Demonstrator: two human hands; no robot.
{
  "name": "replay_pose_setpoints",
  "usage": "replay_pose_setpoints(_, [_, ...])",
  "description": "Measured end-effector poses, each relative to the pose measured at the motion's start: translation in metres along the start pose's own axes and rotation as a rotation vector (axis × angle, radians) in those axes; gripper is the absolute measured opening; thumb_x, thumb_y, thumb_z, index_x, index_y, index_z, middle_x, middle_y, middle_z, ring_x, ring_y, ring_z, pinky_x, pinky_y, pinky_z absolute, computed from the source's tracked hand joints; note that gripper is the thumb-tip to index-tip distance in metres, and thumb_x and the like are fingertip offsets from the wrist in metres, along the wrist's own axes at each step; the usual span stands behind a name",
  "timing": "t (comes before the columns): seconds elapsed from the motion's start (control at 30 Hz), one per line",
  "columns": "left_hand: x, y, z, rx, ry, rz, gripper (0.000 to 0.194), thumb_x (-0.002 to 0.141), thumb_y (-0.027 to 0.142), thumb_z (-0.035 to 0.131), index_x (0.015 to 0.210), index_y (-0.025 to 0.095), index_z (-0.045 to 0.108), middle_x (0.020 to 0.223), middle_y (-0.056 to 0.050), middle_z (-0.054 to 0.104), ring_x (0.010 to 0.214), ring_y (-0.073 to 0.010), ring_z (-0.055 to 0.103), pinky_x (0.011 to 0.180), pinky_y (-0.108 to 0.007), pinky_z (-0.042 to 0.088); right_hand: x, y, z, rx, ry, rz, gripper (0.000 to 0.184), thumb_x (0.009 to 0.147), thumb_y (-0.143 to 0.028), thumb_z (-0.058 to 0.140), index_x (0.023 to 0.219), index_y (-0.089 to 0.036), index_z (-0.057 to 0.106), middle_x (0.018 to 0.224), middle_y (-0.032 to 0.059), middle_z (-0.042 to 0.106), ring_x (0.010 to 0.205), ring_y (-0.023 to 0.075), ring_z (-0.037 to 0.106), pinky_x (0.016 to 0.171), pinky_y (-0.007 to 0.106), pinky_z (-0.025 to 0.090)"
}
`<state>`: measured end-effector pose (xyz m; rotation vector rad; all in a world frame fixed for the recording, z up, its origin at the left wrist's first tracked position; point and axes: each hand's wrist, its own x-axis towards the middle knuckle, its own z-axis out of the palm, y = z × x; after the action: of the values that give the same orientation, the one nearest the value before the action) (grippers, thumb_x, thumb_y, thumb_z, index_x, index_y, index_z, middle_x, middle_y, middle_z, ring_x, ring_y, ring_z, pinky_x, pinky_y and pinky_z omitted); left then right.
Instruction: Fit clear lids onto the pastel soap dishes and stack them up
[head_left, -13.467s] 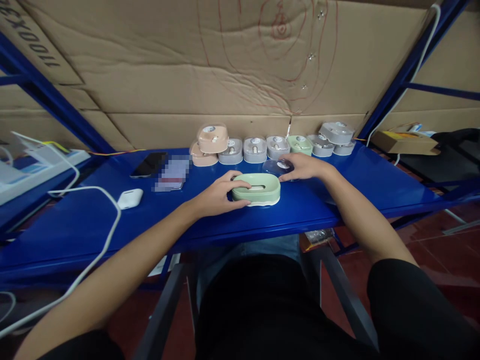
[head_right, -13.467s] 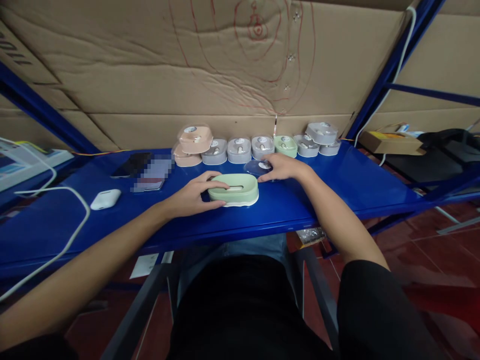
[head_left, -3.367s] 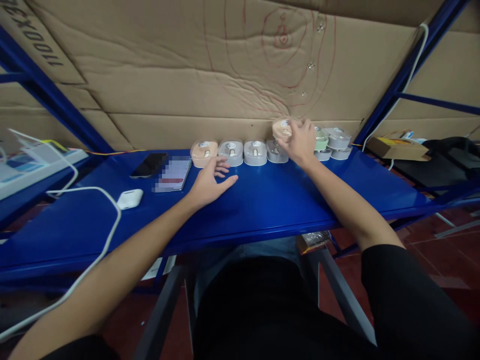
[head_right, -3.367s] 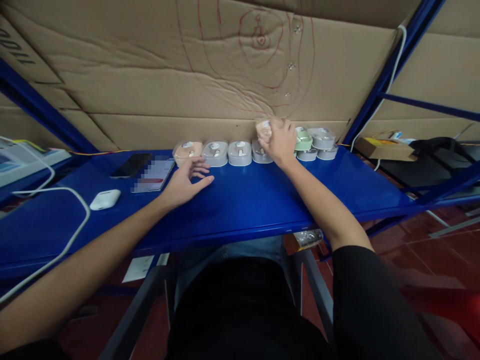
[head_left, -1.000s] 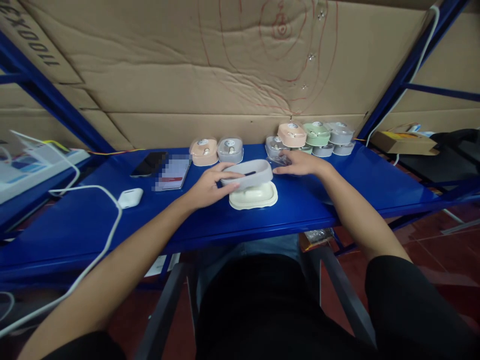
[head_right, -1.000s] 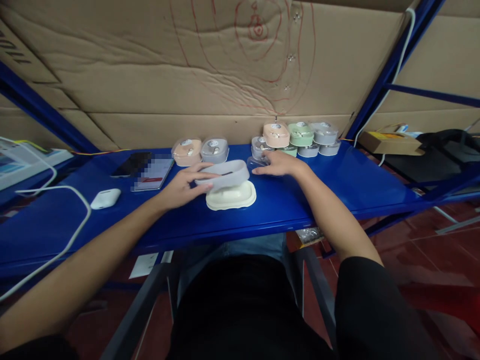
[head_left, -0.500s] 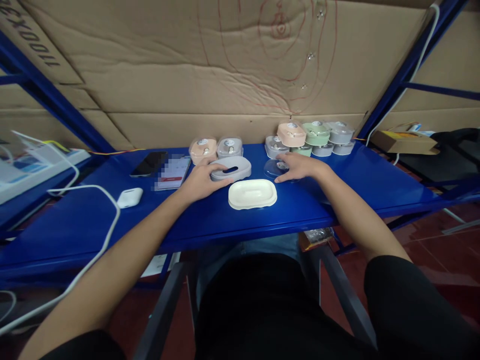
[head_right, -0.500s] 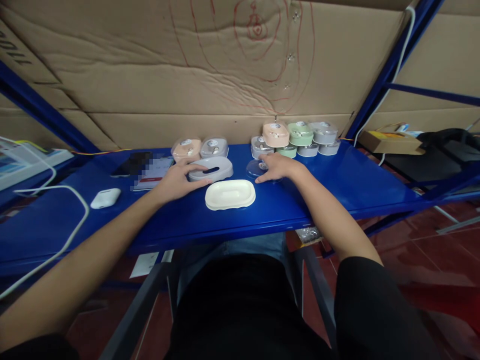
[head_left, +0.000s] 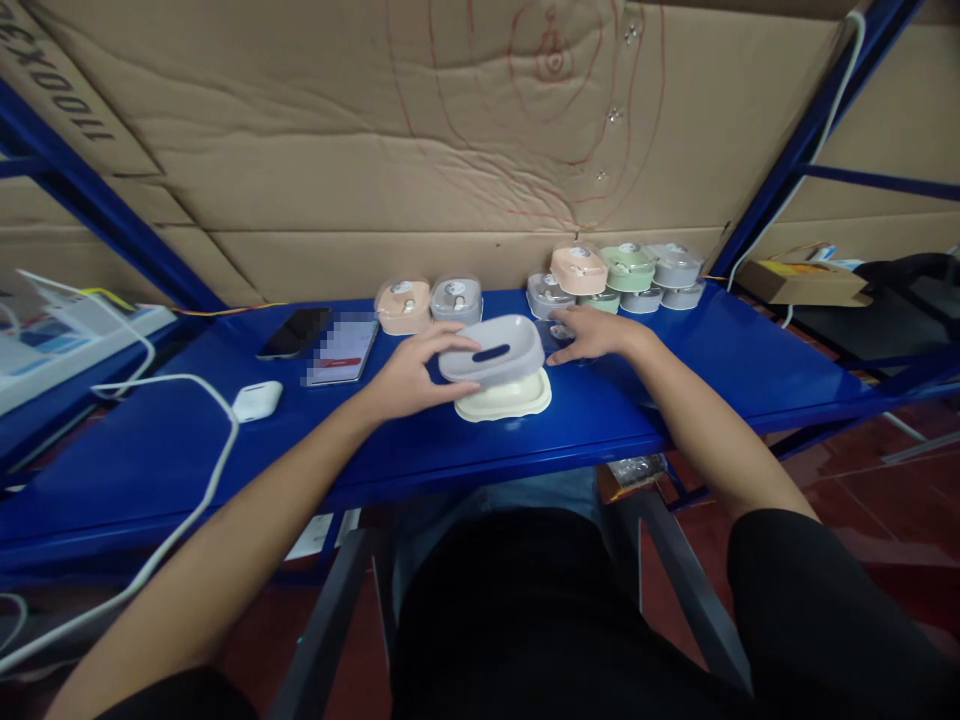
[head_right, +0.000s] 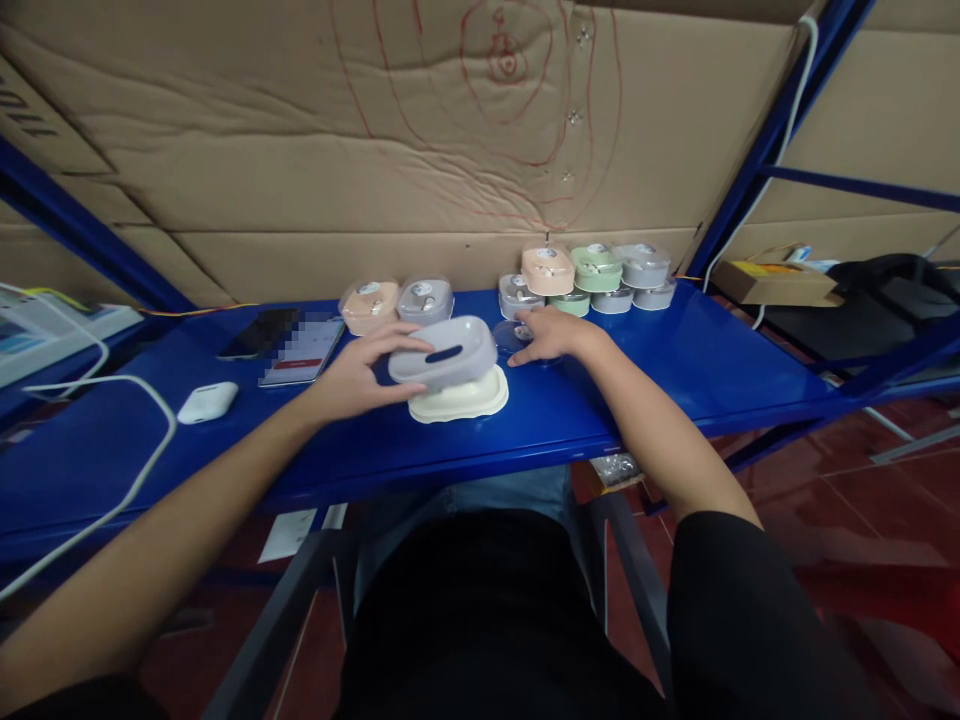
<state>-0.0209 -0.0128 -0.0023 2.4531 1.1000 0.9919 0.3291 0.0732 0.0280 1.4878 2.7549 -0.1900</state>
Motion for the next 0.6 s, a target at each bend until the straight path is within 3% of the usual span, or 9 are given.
replay_pose_setpoints(0.1, [-0.001, 0.010, 0.009, -0.033, -0.107, 0.039, 0.057, 0.086, 0.056, 0.090, 0.133, 0.025, 0.079, 0.152, -0.013, 0.071, 0.142, -0.0364, 0.069, 0.127, -0.055, 0.051, 0.000, -0.002, -0.001, -0.012, -0.005, 0.006, 0.097, 0.089, -0.065, 0.086, 0.163, -0.009, 0.057, 0.156, 0.0275, 0.067, 0.141, 0.0468, 0.067, 0.116, 0.054, 0.056])
replay_pose_setpoints(0.33, [0.000, 0.020, 0.014, -0.032, -0.174, 0.014, 0.072, 0.084, 0.057, 0.090, 0.142, 0.021, 0.068, 0.144, -0.015, 0.075, 0.134, -0.0377, 0.073, 0.121, -0.056, 0.056, -0.005, -0.007, -0.004, 0.027, 0.058, 0.006, 0.088, 0.087, -0.062, 0.089, 0.155, -0.011, 0.065, 0.150, 0.0253, 0.074, 0.135, 0.0460, 0.072, 0.113, 0.055, 0.059])
replay_pose_setpoints(0.47, [-0.001, 0.025, 0.013, -0.023, -0.185, -0.025, 0.082, 0.080, 0.056, 0.091, 0.149, 0.021, 0.064, 0.153, -0.016, 0.071, 0.142, -0.0410, 0.069, 0.124, -0.057, 0.053, -0.006, -0.010, -0.003, 0.114, 0.222, 0.003, 0.093, 0.084, -0.064, 0.090, 0.157, -0.013, 0.065, 0.147, 0.0235, 0.076, 0.130, 0.0456, 0.074, 0.110, 0.057, 0.059])
replay_pose_setpoints(0.6, [-0.003, 0.027, 0.015, 0.023, -0.183, -0.040, 0.084, 0.079, 0.052, 0.091, 0.152, 0.023, 0.061, 0.156, -0.015, 0.070, 0.143, -0.0423, 0.068, 0.127, -0.059, 0.051, -0.003, -0.015, 0.000, 0.239, 0.423, -0.129, 0.093, 0.081, -0.068, 0.090, 0.155, -0.015, 0.067, 0.138, 0.0208, 0.079, 0.120, 0.0422, 0.076, 0.105, 0.058, 0.060])
